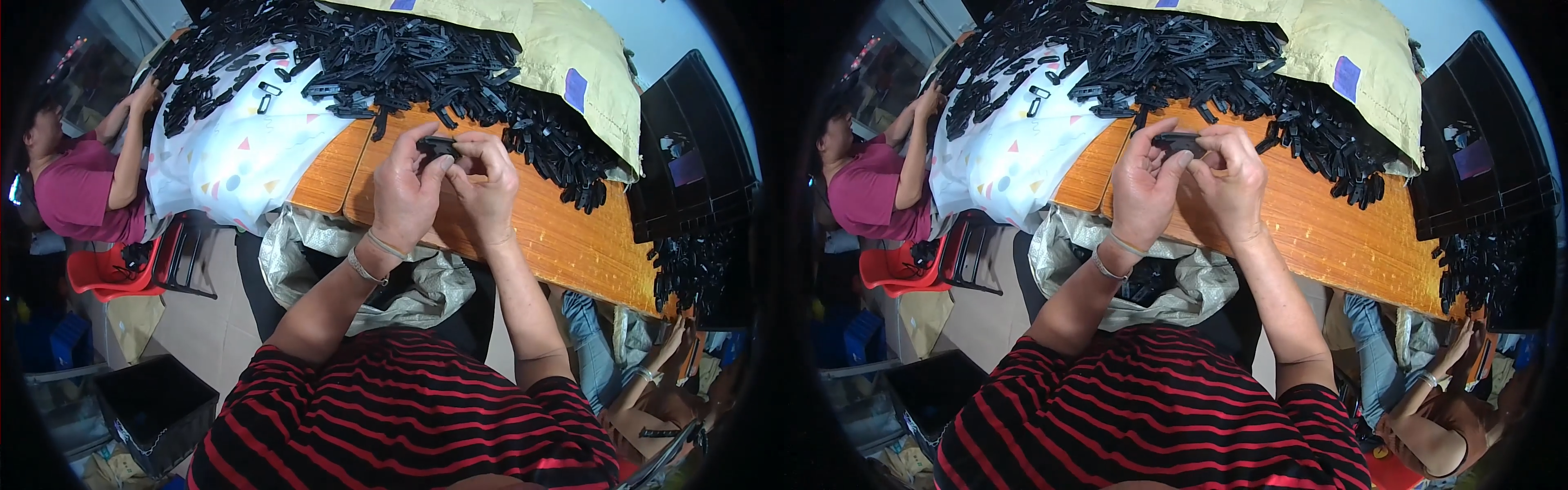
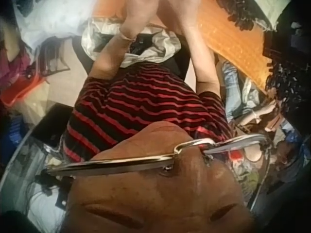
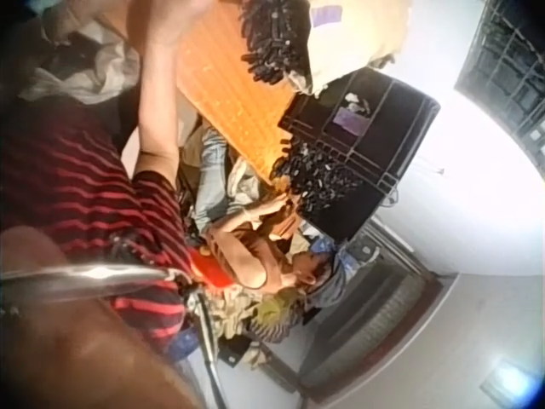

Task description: The recorder is manually assembling or inspecting small black plastic components and placing them into a collection bag.

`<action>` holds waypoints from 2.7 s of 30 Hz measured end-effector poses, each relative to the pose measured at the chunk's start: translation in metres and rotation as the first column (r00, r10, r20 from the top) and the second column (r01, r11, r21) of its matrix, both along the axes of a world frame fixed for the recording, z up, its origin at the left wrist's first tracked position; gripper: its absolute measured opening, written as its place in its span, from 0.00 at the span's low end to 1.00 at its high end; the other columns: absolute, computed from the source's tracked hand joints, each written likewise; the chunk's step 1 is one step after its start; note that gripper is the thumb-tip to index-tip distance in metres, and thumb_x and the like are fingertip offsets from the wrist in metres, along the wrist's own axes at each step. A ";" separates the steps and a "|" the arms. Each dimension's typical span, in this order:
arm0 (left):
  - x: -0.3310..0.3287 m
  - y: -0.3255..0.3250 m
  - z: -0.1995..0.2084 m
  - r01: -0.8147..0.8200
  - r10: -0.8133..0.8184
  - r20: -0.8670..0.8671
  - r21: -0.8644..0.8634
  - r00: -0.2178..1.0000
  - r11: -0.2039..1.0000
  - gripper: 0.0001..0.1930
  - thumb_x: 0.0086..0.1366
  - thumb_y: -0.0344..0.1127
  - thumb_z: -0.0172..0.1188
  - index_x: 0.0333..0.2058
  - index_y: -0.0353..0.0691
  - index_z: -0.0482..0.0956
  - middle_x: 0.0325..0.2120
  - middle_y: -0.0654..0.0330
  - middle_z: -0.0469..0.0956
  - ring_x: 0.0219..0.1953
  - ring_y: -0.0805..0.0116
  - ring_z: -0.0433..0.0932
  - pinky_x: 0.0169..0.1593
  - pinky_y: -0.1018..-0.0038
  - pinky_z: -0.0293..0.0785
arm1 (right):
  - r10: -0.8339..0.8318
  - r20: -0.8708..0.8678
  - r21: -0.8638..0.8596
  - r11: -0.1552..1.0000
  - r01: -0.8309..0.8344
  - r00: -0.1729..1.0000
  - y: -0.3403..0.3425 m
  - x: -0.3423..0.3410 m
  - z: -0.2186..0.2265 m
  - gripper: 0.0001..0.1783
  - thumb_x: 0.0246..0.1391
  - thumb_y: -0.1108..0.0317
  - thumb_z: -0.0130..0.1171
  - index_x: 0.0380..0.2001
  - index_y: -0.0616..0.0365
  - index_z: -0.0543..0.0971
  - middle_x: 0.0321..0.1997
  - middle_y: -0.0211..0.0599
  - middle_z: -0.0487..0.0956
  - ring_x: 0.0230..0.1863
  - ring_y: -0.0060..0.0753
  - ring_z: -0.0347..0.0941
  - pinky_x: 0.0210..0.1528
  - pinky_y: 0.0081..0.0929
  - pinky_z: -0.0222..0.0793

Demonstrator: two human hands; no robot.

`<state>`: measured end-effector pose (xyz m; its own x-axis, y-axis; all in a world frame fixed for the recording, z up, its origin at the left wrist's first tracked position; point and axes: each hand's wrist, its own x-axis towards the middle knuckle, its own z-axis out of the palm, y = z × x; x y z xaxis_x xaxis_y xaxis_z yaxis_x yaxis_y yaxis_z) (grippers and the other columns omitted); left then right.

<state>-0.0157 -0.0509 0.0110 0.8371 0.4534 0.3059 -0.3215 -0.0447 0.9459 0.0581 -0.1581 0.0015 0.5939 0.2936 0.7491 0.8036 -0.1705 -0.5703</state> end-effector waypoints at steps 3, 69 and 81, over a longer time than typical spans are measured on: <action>0.003 0.005 0.003 0.006 -0.005 -0.022 0.021 1.000 1.000 0.18 0.63 0.20 0.56 0.53 0.31 0.69 0.41 0.57 0.78 0.43 0.75 0.77 0.48 0.81 0.74 | 0.040 -0.206 -0.008 0.999 -0.042 0.978 0.002 -0.001 0.012 0.17 0.37 0.80 0.71 0.32 0.59 0.76 0.39 0.36 0.78 0.22 0.19 0.71 0.26 0.17 0.70; 0.046 0.103 -0.041 -0.058 0.395 -0.229 0.801 0.889 0.595 0.07 0.58 0.34 0.62 0.32 0.38 0.80 0.28 0.51 0.81 0.33 0.49 0.79 0.38 0.59 0.74 | 0.097 0.174 -0.717 0.695 0.058 0.980 -0.032 0.059 -0.020 0.09 0.49 0.69 0.63 0.36 0.55 0.78 0.31 0.40 0.72 0.35 0.46 0.73 0.33 0.39 0.71; 0.028 0.100 -0.037 0.060 0.347 -0.231 0.896 0.909 0.440 0.10 0.58 0.39 0.62 0.32 0.39 0.81 0.32 0.51 0.77 0.37 0.49 0.77 0.40 0.59 0.73 | -0.096 -0.011 -0.721 0.690 0.059 0.995 -0.037 0.052 -0.023 0.09 0.51 0.68 0.62 0.35 0.57 0.80 0.37 0.44 0.75 0.36 0.52 0.76 0.37 0.41 0.72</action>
<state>0.0127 0.0486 -0.0258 0.9144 0.2366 0.3285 0.0953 -0.9144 0.3933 0.1103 -0.1954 -0.0218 0.6659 0.6829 0.3006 0.7460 -0.6038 -0.2809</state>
